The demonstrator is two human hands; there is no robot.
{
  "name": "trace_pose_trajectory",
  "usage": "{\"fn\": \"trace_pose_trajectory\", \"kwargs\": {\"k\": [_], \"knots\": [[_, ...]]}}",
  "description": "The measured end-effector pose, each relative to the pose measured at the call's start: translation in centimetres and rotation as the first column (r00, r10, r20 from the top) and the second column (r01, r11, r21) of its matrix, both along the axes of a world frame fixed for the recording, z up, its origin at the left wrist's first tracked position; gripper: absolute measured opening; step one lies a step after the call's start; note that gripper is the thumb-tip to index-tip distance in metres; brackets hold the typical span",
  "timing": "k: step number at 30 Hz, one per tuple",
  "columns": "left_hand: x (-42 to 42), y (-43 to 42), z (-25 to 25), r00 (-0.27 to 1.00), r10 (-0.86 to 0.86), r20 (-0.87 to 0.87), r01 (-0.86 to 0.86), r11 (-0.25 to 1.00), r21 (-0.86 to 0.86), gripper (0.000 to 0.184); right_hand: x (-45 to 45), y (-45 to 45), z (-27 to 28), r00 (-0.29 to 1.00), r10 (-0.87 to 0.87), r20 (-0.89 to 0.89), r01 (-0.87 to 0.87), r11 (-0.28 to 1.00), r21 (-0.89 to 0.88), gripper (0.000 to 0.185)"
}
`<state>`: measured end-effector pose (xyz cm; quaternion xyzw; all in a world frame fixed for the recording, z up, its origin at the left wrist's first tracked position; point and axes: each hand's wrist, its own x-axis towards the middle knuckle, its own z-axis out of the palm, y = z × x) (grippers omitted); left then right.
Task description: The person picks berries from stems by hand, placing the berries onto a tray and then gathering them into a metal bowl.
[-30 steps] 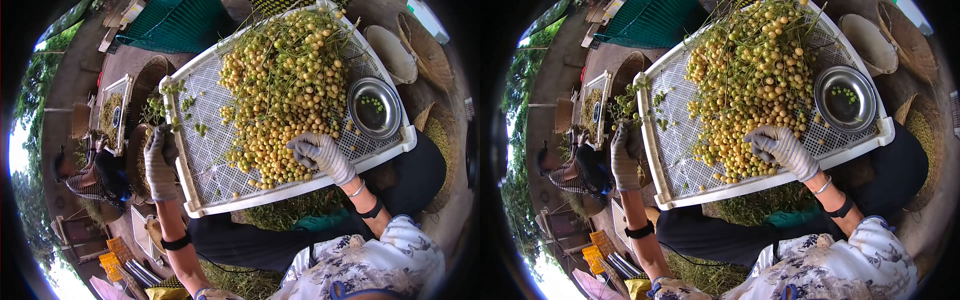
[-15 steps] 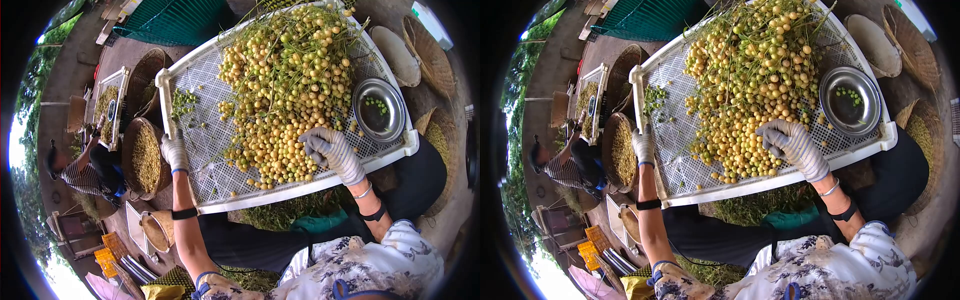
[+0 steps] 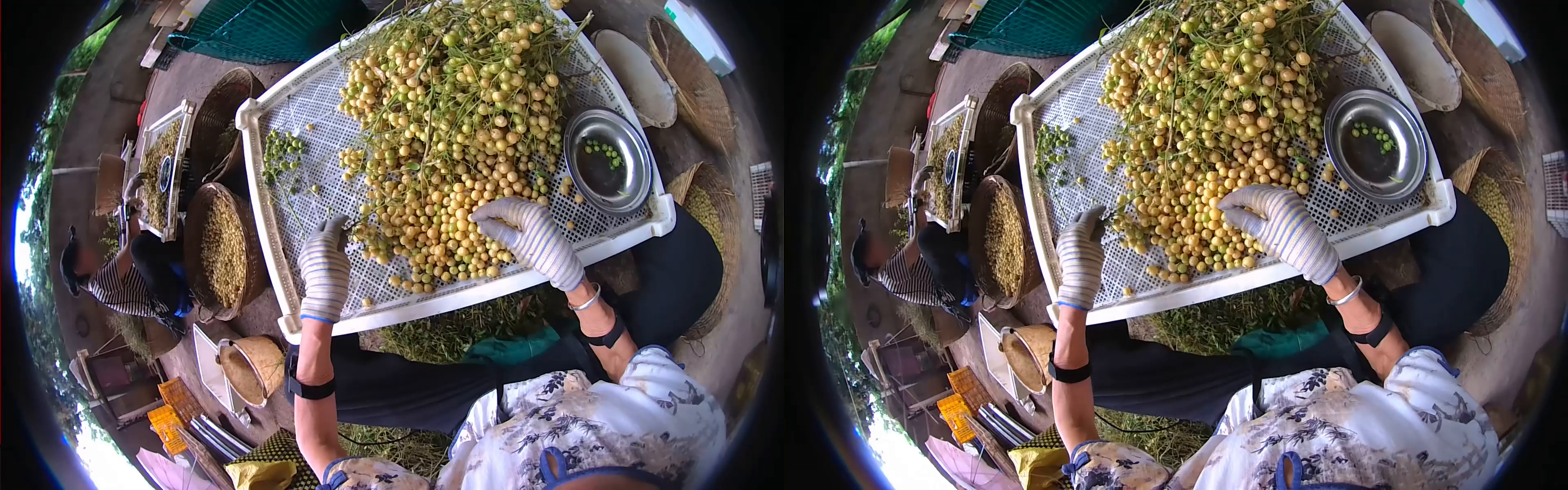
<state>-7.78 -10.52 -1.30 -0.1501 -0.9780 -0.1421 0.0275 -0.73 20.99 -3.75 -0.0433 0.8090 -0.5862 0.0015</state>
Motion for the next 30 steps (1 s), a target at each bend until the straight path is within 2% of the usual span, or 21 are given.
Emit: {"fn": "trace_pose_trajectory", "kwargs": {"k": [3, 4, 6, 7, 8, 10, 11, 12, 14, 15, 16, 18, 19, 20, 22, 24, 25, 28, 30], "knots": [[0.6, 0.5, 2.8, 0.998, 0.02, 0.059, -0.041, 0.923, 0.381, 0.026, -0.2, -0.1, 0.3, 0.999, -0.015, -0.041, 0.018, 0.998, 0.062, 0.016], [0.8, 0.2, 2.6, 0.997, 0.031, 0.067, -0.058, 0.885, 0.462, 0.024, -0.3, -0.2, 0.5, 0.998, -0.022, -0.057, 0.026, 0.996, 0.08, 0.016], [1.9, 1.8, 4.9, 0.909, 0.171, 0.38, -0.386, 0.687, 0.615, 0.02, -0.3, -0.4, 1.1, 0.998, -0.008, -0.063, 0.01, 0.999, 0.032, 0.016], [2.3, 2.2, 5.7, 0.847, 0.132, 0.515, -0.5, 0.526, 0.687, 0.021, -0.3, -0.7, 1.2, 0.999, -0.002, -0.052, 0.002, 1.0, -0.003, 0.016], [2.8, 2.6, 5.9, 0.807, 0.095, 0.583, -0.561, 0.433, 0.706, 0.022, -0.3, -0.9, 1.2, 0.999, 0.004, -0.041, -0.005, 0.999, -0.038, 0.016], [3.7, 3.3, 5.8, 0.715, -0.007, 0.699, -0.677, 0.241, 0.695, 0.024, -0.1, -1.2, 1.2, 1.0, 0.026, 0.016, -0.023, 0.99, -0.14, 0.017], [4.0, 3.2, 4.9, 0.674, -0.196, 0.712, -0.713, 0.079, 0.697, 0.02, -0.1, -1.4, 1.0, 0.999, 0.039, 0.035, -0.033, 0.986, -0.166, 0.017], [4.3, 3.1, 3.6, 0.594, -0.37, 0.715, -0.787, -0.083, 0.611, 0.017, -0.1, -1.6, 0.8, 0.997, 0.053, 0.055, -0.042, 0.981, -0.192, 0.018], [5.1, 3.5, 1.5, 0.429, -0.511, 0.745, -0.903, -0.204, 0.379, 0.015, 0.0, -1.9, 0.3, 0.996, 0.068, 0.064, -0.052, 0.972, -0.23, 0.02], [5.7, 4.1, 0.9, 0.384, -0.627, 0.678, -0.923, -0.264, 0.279, 0.014, 0.0, -2.1, 0.2, 0.992, 0.09, 0.085, -0.064, 0.962, -0.267, 0.022], [6.5, 4.7, 0.0, 0.374, -0.727, 0.575, -0.926, -0.325, 0.192, 0.013, 0.1, -2.3, 0.0, 0.988, 0.111, 0.104, -0.074, 0.949, -0.305, 0.024], [7.6, 7.5, 1.0, 0.404, -0.708, 0.579, -0.897, -0.432, 0.097, 0.013, 0.4, -3.1, -0.8, 0.974, 0.15, 0.172, -0.052, 0.879, -0.475, 0.036], [8.0, 8.1, 0.3, 0.42, -0.749, 0.512, -0.891, -0.449, 0.073, 0.014, 0.4, -3.0, -1.1, 0.962, 0.191, 0.195, -0.057, 0.84, -0.54, 0.037], [8.4, 8.7, 0.0, 0.409, -0.749, 0.52, -0.892, -0.448, 0.058, 0.017, 0.3, -2.8, -1.2, 0.949, 0.232, 0.213, -0.059, 0.796, -0.603, 0.038], [8.9, 9.8, -0.4, 0.412, -0.777, 0.476, -0.886, -0.463, 0.012, 0.017, 0.3, -2.1, -0.6, 0.925, 0.248, 0.288, -0.007, 0.77, -0.638, 0.033], [9.4, 10.8, -0.5, 0.416, -0.746, 0.52, -0.892, -0.446, 0.074, 0.022, 0.1, -1.3, -0.4, 0.862, 0.325, 0.389, 0.025, 0.739, -0.673, 0.029], [9.6, 11.0, -0.7, 0.426, -0.733, 0.53, -0.893, -0.435, 0.115, 0.022, 0.1, -1.3, -1.1, 0.897, 0.257, 0.359, -0.003, 0.817, -0.577, 0.024], [9.8, 10.5, -1.6, 0.431, -0.706, 0.562, -0.898, -0.395, 0.193, 0.022, 0.0, -1.0, 0.0, 0.905, 0.289, 0.314, -0.01, 0.75, -0.662, 0.022], [9.8, 10.4, -1.4, 0.437, -0.668, 0.602, -0.898, -0.358, 0.255, 0.021, 0.0, -0.6, 0.4, 0.898, 0.269, 0.348, -0.004, 0.796, -0.605, 0.019]]}}
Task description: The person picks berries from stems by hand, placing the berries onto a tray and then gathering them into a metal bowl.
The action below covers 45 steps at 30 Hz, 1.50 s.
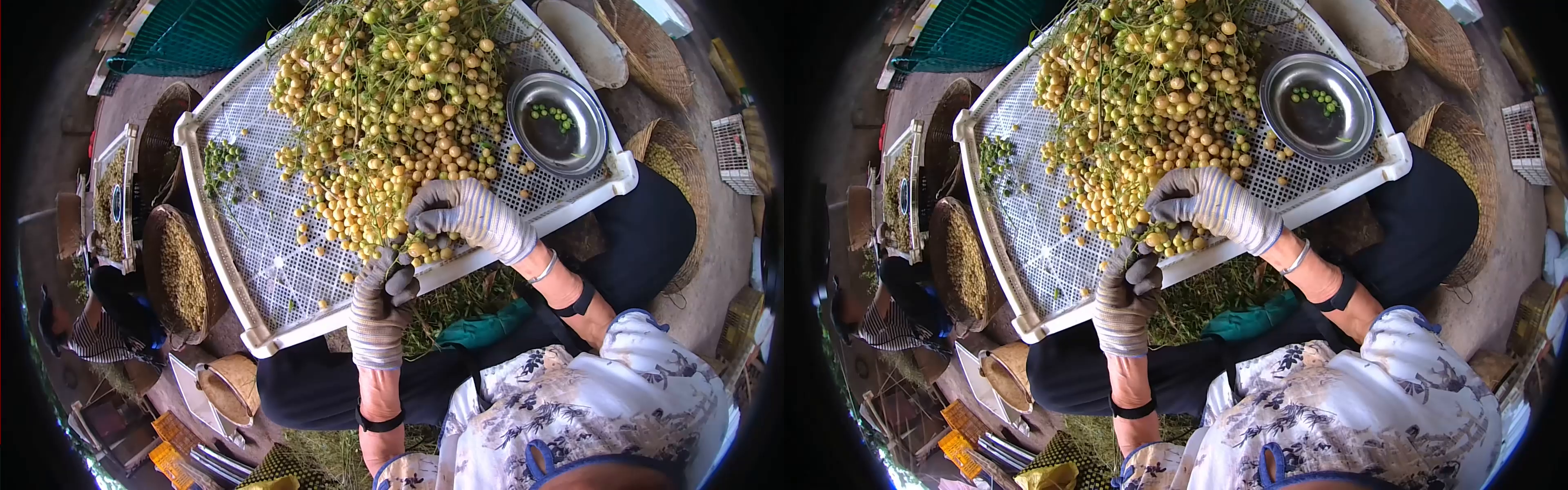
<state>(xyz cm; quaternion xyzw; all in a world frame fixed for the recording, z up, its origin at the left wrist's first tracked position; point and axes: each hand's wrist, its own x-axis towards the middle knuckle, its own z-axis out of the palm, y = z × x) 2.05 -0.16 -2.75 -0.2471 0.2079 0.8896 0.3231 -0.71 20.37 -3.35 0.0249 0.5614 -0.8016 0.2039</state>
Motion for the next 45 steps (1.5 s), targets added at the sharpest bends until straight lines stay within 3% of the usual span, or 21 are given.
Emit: {"fn": "trace_pose_trajectory", "kwargs": {"k": [2, 5, 10, 11, 12, 14, 16, 17, 18, 19, 22, 26, 27, 30, 31, 32, 35, 38, 40, 43, 45], "knots": [[0.0, 0.2, 0.8, 0.998, -0.023, -0.052, 0.017, 0.993, -0.113, 0.019, -0.1, 0.2, -0.5, 1.0, -0.008, -0.03, 0.011, 0.995, 0.1, 0.017], [-0.5, 0.7, 1.6, 0.987, -0.106, -0.121, 0.055, 0.928, -0.368, 0.021, -0.3, -0.1, -1.0, 0.99, -0.021, -0.136, 0.037, 0.993, 0.115, 0.015], [-0.4, 0.4, 1.8, 0.952, -0.199, -0.23, 0.036, 0.824, -0.565, 0.024, -0.4, 0.2, -0.7, 0.985, 0.009, -0.173, 0.02, 0.987, 0.16, 0.015], [-0.4, 0.8, 2.1, 0.949, -0.218, -0.23, 0.043, 0.807, -0.59, 0.023, -0.4, -0.3, -1.4, 0.958, -0.088, -0.272, 0.128, 0.983, 0.133, 0.016], [-0.3, 1.0, 2.3, 0.945, -0.235, -0.229, 0.048, 0.788, -0.614, 0.022, -0.3, -0.3, -1.8, 0.979, -0.131, -0.159, 0.131, 0.991, -0.008, 0.018], [-0.2, 0.8, 1.4, 0.964, -0.179, -0.198, 0.055, 0.86, -0.508, 0.025, -0.2, -0.4, -2.3, 0.983, -0.161, 0.085, 0.179, 0.943, -0.279, 0.021], [-0.3, 0.8, 1.1, 0.977, -0.14, -0.163, 0.063, 0.913, -0.403, 0.029, 0.2, -1.0, -2.7, 0.964, -0.237, 0.118, 0.264, 0.901, -0.344, 0.024], [-0.5, 0.9, 0.9, 0.984, -0.113, -0.136, 0.057, 0.931, -0.361, 0.014, 0.4, -1.1, -2.7, 0.952, -0.271, 0.144, 0.305, 0.88, -0.364, 0.024], [-0.5, 1.0, 0.9, 0.982, -0.117, -0.147, 0.054, 0.926, -0.373, 0.013, 0.4, -1.2, -2.6, 0.938, -0.303, 0.17, 0.346, 0.857, -0.382, 0.023], [-0.5, 1.2, 1.2, 0.98, -0.121, -0.158, 0.052, 0.921, -0.385, 0.013, 0.6, -1.1, -2.3, 0.93, -0.326, 0.169, 0.367, 0.855, -0.368, 0.019], [-0.4, 1.6, 1.4, 0.97, -0.154, -0.191, 0.043, 0.874, -0.484, 0.024, 0.4, -0.7, -0.5, 0.929, -0.369, -0.034, 0.368, 0.929, -0.037, 0.016], [-0.2, 1.8, 2.0, 0.946, -0.238, -0.219, 0.053, 0.782, -0.621, 0.026, 0.0, -0.2, 0.3, 0.921, -0.38, 0.083, 0.388, 0.915, -0.111, 0.011], [-0.4, 2.4, 2.8, 0.95, -0.24, -0.198, 0.056, 0.757, -0.651, 0.023, 0.1, -0.1, 0.9, 0.922, -0.372, 0.104, 0.371, 0.928, 0.029, 0.01], [-0.2, 2.8, 2.9, 0.96, -0.238, -0.149, 0.087, 0.756, -0.649, 0.02, 0.6, -0.7, 0.6, 0.817, -0.304, -0.489, 0.515, 0.766, 0.385, 0.013], [-0.1, 3.0, 2.8, 0.963, -0.241, -0.125, 0.112, 0.772, -0.626, 0.02, 0.2, -1.0, -0.1, 0.622, -0.228, -0.749, 0.673, 0.645, 0.362, 0.015], [-0.1, 3.2, 2.9, 0.963, -0.238, -0.126, 0.116, 0.789, -0.603, 0.019, 0.2, -1.2, 0.3, 0.598, -0.214, -0.772, 0.708, 0.592, 0.384, 0.013], [-0.2, 3.8, 3.1, 0.965, -0.225, -0.133, 0.122, 0.838, -0.533, 0.02, 0.2, -1.4, 0.5, 0.764, -0.476, -0.436, 0.623, 0.721, 0.303, 0.012], [-0.3, 3.7, 2.7, 0.976, -0.191, -0.109, 0.111, 0.854, -0.508, 0.023, -0.2, -0.6, 0.0, 0.836, -0.547, -0.037, 0.548, 0.83, 0.104, 0.012], [-0.4, 3.4, 2.0, 0.976, -0.18, -0.123, 0.096, 0.861, -0.5, 0.025, -0.4, -0.3, -0.4, 0.845, -0.524, -0.109, 0.532, 0.844, 0.068, 0.015], [-0.6, 3.2, 1.6, 0.976, -0.169, -0.135, 0.086, 0.874, -0.478, 0.028, -0.3, 0.7, 0.3, 0.924, -0.371, 0.097, 0.37, 0.929, 0.02, 0.02], [-0.7, 3.0, 1.3, 0.98, -0.157, -0.12, 0.085, 0.882, -0.464, 0.032, -0.5, 0.9, 0.2, 0.947, -0.314, -0.068, 0.318, 0.947, 0.051, 0.024]]}}
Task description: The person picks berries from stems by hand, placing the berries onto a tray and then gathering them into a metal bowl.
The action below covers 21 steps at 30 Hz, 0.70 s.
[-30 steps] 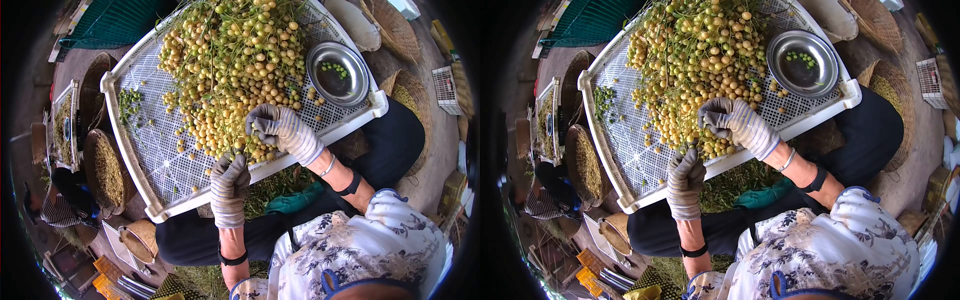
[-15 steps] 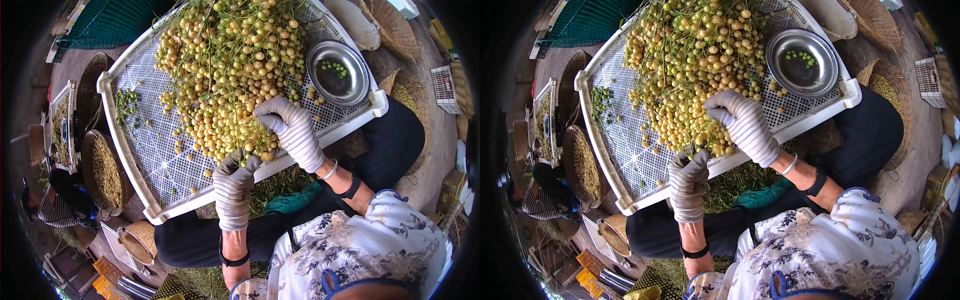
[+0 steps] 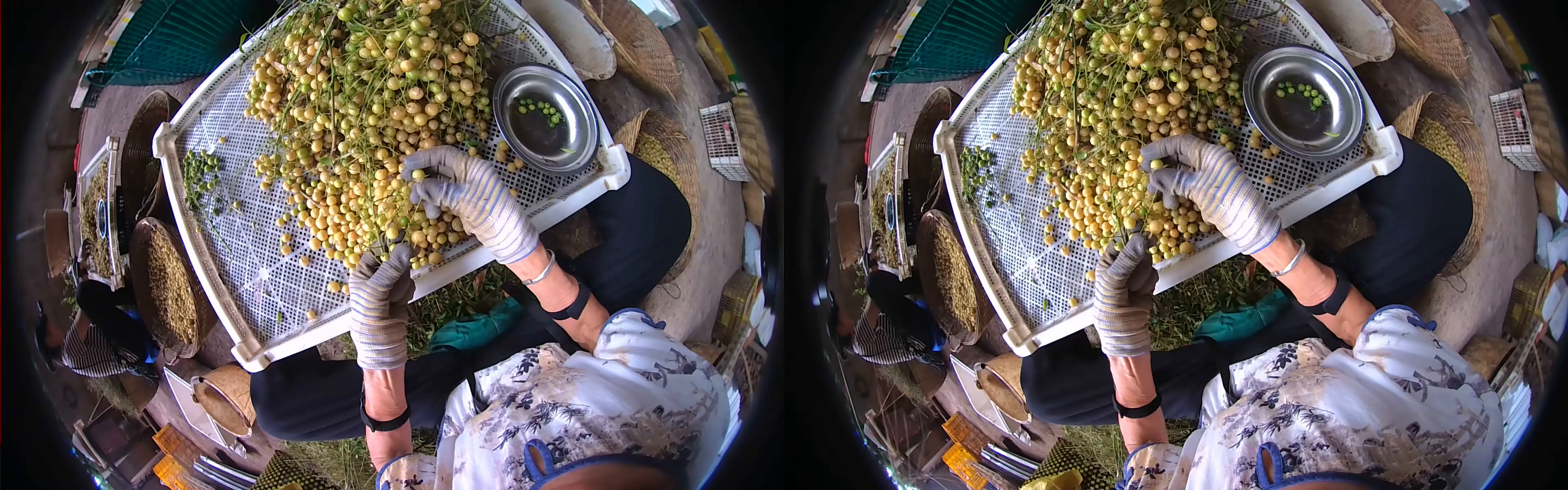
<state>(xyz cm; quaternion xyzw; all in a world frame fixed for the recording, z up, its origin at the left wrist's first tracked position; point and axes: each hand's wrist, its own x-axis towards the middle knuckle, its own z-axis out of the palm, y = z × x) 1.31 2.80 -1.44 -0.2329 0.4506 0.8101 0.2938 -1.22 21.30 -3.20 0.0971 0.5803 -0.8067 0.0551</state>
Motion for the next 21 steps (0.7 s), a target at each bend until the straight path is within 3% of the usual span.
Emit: {"fn": "trace_pose_trajectory", "kwargs": {"k": [5, 7, 9, 10, 14, 17, 18, 19, 21], "knots": [[0.1, -1.6, -0.9, 0.987, 0.033, 0.156, -0.062, 0.98, 0.188, 0.038, -0.3, 0.6, -0.6, 0.96, 0.102, -0.259, -0.02, 0.953, 0.302, 0.039], [0.3, -1.6, -0.7, 0.978, 0.056, 0.199, -0.112, 0.953, 0.281, 0.034, -0.4, 1.2, -0.1, 0.963, 0.183, -0.197, -0.09, 0.909, 0.406, 0.038], [0.1, -1.9, -0.4, 0.967, 0.032, 0.251, -0.126, 0.922, 0.367, 0.032, -0.3, 2.3, 2.8, 0.958, 0.266, 0.108, -0.281, 0.946, 0.165, 0.036], [0.1, -2.0, -0.4, 0.967, 0.029, 0.253, -0.135, 0.901, 0.413, 0.031, -0.2, 2.1, 2.0, 0.979, 0.205, -0.015, -0.204, 0.977, 0.06, 0.034], [0.2, -2.6, -0.9, 0.971, 0.05, 0.235, -0.177, 0.81, 0.559, 0.027, -0.6, 4.0, 1.8, 0.993, 0.095, -0.074, -0.106, 0.981, -0.165, 0.03], [0.3, -2.4, -0.8, 0.972, 0.103, 0.212, -0.216, 0.752, 0.623, 0.025, -0.2, 4.0, 1.7, 0.963, 0.248, -0.104, -0.243, 0.968, 0.061, 0.03], [0.2, -2.2, -1.0, 0.975, 0.1, 0.199, -0.207, 0.733, 0.648, 0.025, -0.2, 3.1, 1.6, 0.938, 0.322, -0.125, -0.322, 0.946, 0.02, 0.033], [0.1, -2.0, -1.2, 0.978, 0.097, 0.185, -0.198, 0.714, 0.672, 0.025, 0.2, 2.4, 2.0, 0.926, 0.377, -0.017, -0.376, 0.926, 0.039, 0.035], [0.2, -1.5, -1.5, 0.984, 0.079, 0.16, -0.167, 0.734, 0.658, 0.027, 0.4, -0.1, 0.7, 0.947, 0.296, -0.122, -0.277, 0.949, 0.152, 0.036]]}}
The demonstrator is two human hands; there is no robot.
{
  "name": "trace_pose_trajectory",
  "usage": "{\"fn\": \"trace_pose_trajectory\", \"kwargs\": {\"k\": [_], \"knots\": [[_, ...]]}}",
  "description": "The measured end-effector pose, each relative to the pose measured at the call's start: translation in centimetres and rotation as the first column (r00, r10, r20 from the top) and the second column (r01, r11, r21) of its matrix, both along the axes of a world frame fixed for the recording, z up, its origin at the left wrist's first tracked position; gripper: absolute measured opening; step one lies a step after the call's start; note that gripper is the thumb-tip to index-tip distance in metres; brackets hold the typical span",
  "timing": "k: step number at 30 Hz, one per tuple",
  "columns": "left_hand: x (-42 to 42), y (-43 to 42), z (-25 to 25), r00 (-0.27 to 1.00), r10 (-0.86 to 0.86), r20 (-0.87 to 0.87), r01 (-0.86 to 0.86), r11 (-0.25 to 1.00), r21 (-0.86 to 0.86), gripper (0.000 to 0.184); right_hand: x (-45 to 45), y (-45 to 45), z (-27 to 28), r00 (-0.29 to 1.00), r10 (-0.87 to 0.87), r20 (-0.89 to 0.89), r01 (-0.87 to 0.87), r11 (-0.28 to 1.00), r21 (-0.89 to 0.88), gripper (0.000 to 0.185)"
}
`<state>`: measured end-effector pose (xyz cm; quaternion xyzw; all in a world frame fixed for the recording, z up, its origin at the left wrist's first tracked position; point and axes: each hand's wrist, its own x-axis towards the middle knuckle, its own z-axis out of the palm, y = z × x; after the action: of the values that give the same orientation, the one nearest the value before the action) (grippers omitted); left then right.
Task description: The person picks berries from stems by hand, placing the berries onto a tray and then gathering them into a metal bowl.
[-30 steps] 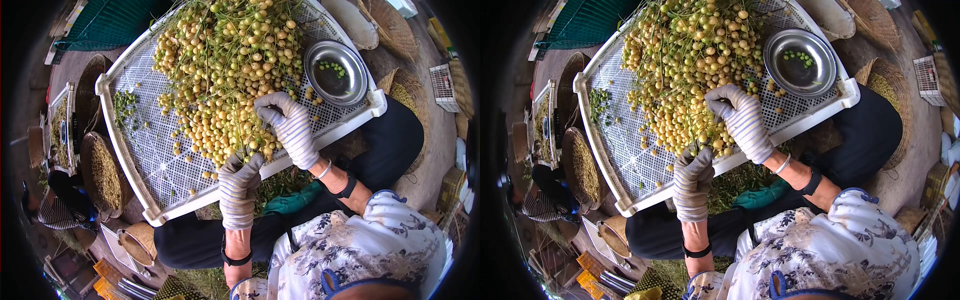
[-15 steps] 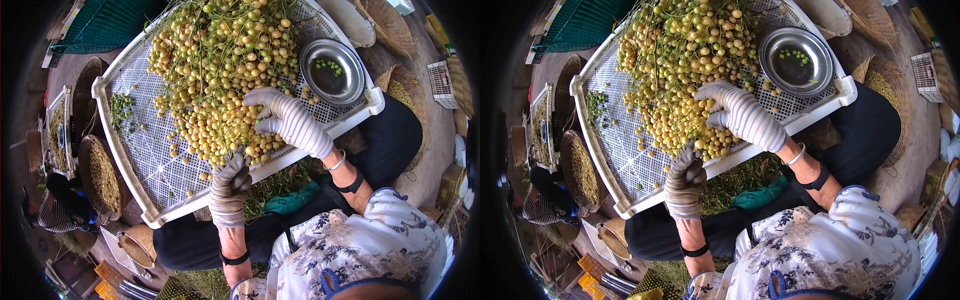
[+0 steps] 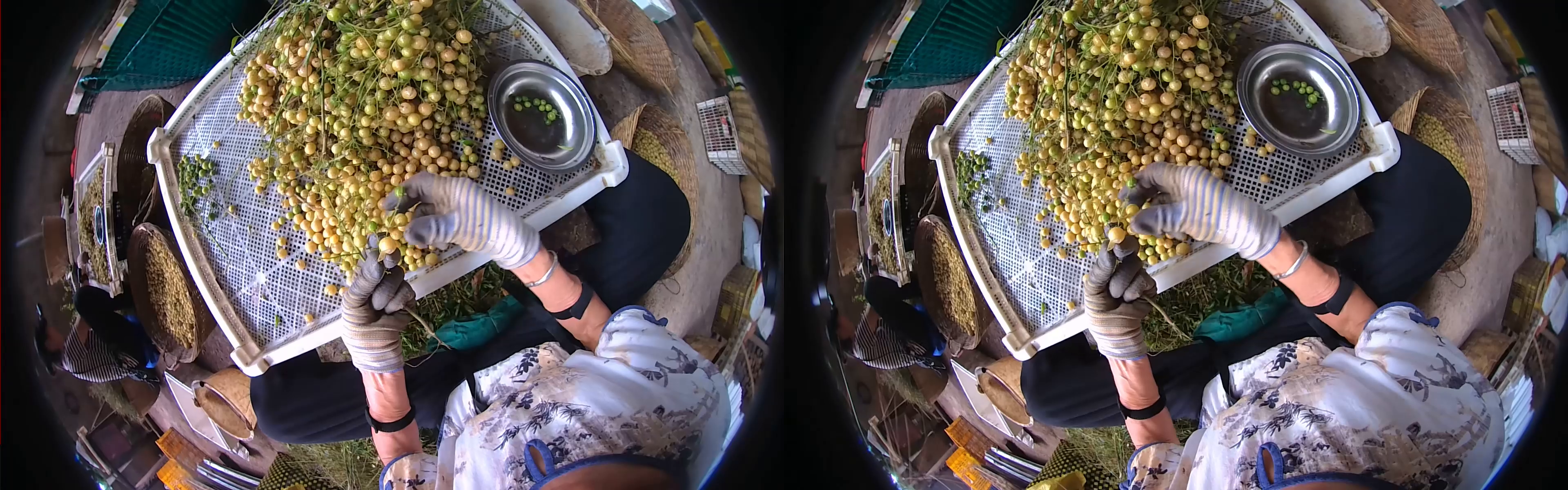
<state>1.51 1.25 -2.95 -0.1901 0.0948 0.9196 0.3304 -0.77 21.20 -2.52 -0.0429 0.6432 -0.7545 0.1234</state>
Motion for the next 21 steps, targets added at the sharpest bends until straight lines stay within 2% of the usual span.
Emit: {"fn": "trace_pose_trajectory", "kwargs": {"k": [1, 2, 4, 7, 10, 11, 14, 15, 18, 19, 21], "knots": [[0.1, 0.2, 0.1, 1.0, -0.011, 0.019, 0.011, 1.0, -0.006, 0.027, 0.3, -1.1, -0.2, 0.995, -0.038, 0.089, 0.053, 0.983, -0.178, 0.036], [0.1, 0.4, 0.1, 0.999, -0.021, 0.039, 0.022, 1.0, -0.011, 0.028, 0.3, -1.4, 0.1, 0.991, -0.026, 0.129, 0.051, 0.98, -0.193, 0.032], [0.2, 0.4, 0.0, 0.999, -0.019, 0.033, 0.02, 1.0, -0.017, 0.029, 0.1, -2.0, -1.1, 0.996, -0.088, 0.0, 0.087, 0.99, -0.111, 0.029], [0.5, 0.0, 0.1, 0.998, -0.01, 0.061, 0.012, 0.999, -0.033, 0.03, -0.4, -0.5, -0.1, 0.983, 0.097, 0.153, -0.095, 0.995, -0.02, 0.026], [0.5, -0.2, 0.1, 0.998, -0.02, 0.068, 0.023, 0.999, -0.044, 0.03, -0.9, -0.1, 0.6, 0.982, 0.169, 0.084, -0.186, 0.944, 0.272, 0.028], [0.5, -0.2, 0.0, 0.997, -0.021, 0.077, 0.024, 0.999, -0.038, 0.029, -1.0, -1.1, -0.3, 0.949, 0.038, -0.313, 0.035, 0.974, 0.222, 0.03], [0.3, -0.1, 0.3, 0.997, -0.037, 0.074, 0.04, 0.998, -0.041, 0.029, -0.9, -0.7, -0.9, 0.951, 0.116, -0.288, -0.042, 0.968, 0.249, 0.03], [0.2, -0.1, 0.4, 0.997, -0.046, 0.068, 0.049, 0.998, -0.045, 0.029, -0.9, -0.8, -1.0, 0.95, 0.086, -0.301, -0.022, 0.977, 0.211, 0.026], [0.3, -0.5, 0.7, 0.994, -0.051, 0.1, 0.066, 0.986, -0.152, 0.029, -1.0, -0.2, -0.9, 0.85, 0.144, -0.507, 0.109, 0.893, 0.436, 0.02], [0.2, -0.5, 1.1, 0.992, -0.055, 0.111, 0.077, 0.976, -0.202, 0.03, -0.8, -0.3, -0.6, 0.834, 0.158, -0.528, 0.157, 0.851, 0.502, 0.016], [0.2, -0.8, 0.9, 0.989, -0.12, 0.088, 0.135, 0.971, -0.196, 0.03, -0.6, 0.5, -0.9, 0.869, 0.245, -0.43, 0.065, 0.805, 0.59, 0.019]]}}
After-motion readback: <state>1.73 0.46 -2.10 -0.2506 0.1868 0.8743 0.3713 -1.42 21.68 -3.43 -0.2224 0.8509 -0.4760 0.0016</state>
